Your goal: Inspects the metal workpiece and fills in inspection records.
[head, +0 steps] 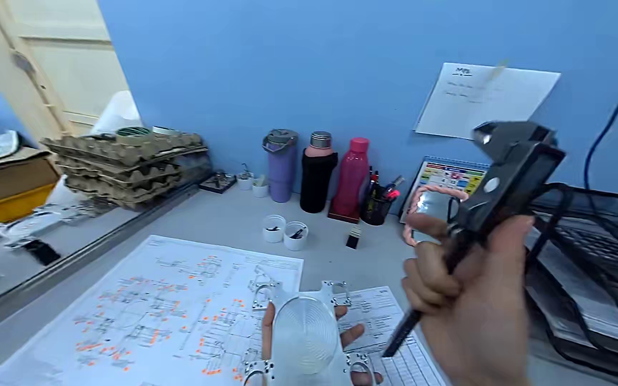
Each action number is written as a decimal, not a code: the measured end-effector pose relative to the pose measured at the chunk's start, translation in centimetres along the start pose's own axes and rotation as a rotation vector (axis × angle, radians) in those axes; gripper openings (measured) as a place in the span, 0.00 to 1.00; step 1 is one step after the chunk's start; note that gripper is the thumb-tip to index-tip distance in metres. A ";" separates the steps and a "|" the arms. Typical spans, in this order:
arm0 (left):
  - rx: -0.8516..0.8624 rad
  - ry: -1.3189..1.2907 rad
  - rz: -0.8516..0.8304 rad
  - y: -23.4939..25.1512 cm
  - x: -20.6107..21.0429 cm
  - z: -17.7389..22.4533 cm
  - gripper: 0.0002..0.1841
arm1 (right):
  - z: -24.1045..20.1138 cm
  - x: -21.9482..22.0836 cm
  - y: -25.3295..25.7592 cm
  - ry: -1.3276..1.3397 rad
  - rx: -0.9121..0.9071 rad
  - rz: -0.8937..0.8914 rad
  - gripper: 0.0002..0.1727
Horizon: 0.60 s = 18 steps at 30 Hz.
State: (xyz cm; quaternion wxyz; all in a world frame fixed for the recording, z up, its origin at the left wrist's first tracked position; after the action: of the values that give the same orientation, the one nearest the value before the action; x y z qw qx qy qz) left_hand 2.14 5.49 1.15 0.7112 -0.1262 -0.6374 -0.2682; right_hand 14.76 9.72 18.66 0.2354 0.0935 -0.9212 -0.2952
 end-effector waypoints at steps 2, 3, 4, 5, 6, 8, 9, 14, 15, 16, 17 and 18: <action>0.001 -0.010 0.037 -0.2 0.1 0.0 0.53 | 1.0 0.3 -0.8 0.005 -0.055 -0.015 0.41; 0.007 -0.018 0.061 -0.2 0.2 0.0 0.52 | 1.3 0.4 -1.1 0.018 -0.083 -0.022 0.41; 0.008 -0.017 0.071 -0.2 0.2 0.0 0.51 | 1.5 0.5 -1.4 0.032 -0.107 -0.026 0.40; 0.007 -0.016 0.070 -0.3 0.3 0.0 0.52 | 1.6 0.7 -1.7 0.040 -0.126 -0.031 0.39; 0.010 -0.015 0.071 -0.4 0.3 0.0 0.52 | 1.7 0.9 -1.9 0.047 -0.147 -0.038 0.38; 0.031 -0.033 0.085 -0.5 0.6 0.1 0.48 | 1.9 1.4 -2.2 0.056 -0.188 -0.054 0.36; 0.054 -0.043 0.101 -0.5 1.0 0.3 0.44 | 2.0 1.7 -2.4 0.063 -0.204 -0.068 0.36; 0.104 -0.061 0.067 -0.8 1.9 0.4 0.38 | 2.7 2.4 -3.3 0.048 -0.225 -0.116 0.37; 0.117 -0.072 0.072 -0.8 1.9 0.5 0.38 | 2.9 2.5 -3.5 0.027 -0.237 -0.137 0.37; 0.116 -0.075 0.067 -0.9 2.0 0.4 0.38 | 3.1 2.5 -3.6 0.016 -0.247 -0.150 0.37; 0.109 -0.073 0.060 -0.9 2.1 0.4 0.38 | 3.2 2.5 -3.7 0.006 -0.253 -0.158 0.35; 0.106 -0.074 0.062 -0.9 2.1 0.4 0.38 | 3.4 2.4 -3.8 -0.004 -0.257 -0.162 0.35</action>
State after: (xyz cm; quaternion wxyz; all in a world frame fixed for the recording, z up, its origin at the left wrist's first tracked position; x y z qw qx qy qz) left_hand 1.38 4.52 3.13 0.7008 -0.1176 -0.6724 -0.2070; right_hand 11.11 7.57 14.95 0.2192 0.1360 -0.8658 -0.4287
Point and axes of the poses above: each hand's wrist, its own y-axis towards the middle knuckle, its own x-axis out of the palm, z = x × y, the point moved 6 cm from there along y, towards the middle knuckle, and after that the axes turned 12 degrees about -x, right-handed, at the moved point
